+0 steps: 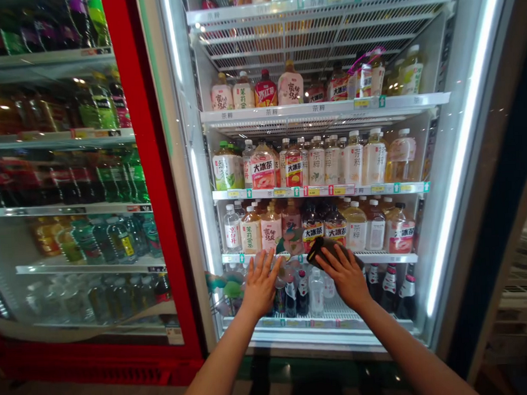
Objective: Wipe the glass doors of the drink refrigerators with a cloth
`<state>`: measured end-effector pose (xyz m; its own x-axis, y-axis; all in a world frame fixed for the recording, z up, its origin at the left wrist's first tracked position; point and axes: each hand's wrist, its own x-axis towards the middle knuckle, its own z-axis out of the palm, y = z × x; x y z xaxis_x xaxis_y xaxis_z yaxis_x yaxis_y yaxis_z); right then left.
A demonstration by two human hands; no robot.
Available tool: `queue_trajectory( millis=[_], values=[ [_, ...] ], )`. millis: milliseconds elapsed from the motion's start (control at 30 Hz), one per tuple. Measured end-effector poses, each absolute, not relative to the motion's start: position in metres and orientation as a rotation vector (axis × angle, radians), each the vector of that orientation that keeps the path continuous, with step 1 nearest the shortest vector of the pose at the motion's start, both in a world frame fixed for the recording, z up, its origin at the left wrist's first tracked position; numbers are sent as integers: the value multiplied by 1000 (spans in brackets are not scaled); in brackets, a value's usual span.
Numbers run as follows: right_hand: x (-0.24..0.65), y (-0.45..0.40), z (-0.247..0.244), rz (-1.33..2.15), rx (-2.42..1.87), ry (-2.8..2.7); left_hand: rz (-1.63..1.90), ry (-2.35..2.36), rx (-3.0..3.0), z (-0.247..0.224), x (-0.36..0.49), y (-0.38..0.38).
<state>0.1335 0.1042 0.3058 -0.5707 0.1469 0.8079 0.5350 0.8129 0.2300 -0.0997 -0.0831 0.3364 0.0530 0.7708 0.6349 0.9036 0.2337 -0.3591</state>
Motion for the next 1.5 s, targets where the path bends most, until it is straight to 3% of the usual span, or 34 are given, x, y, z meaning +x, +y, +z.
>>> queue_trajectory(
  millis=[200, 367, 600, 867, 1100, 1333, 1500],
  values=[
    [71, 73, 333, -541, -555, -2067, -205, -1719, -1521, 329, -109, -91],
    [91, 77, 310, -623, -364, -2187, -178, -1731, -1534, 326, -117, -97],
    [63, 71, 352, -538, -575, -2039, -166, -1754, -1531, 331, -128, -104],
    [70, 64, 329, -608, -341, -2167, -161, -1761, -1516, 335, -137, -115],
    [35, 48, 365, -508, -518, -2057, -182, -1767, -1481, 336, -147, -122],
    [54, 48, 337, -521, -286, -2179, -165, -1789, -1473, 332, -157, -131],
    [38, 47, 368, -458, -417, -2081, -207, -1826, -1472, 334, -161, -137]
  ],
)
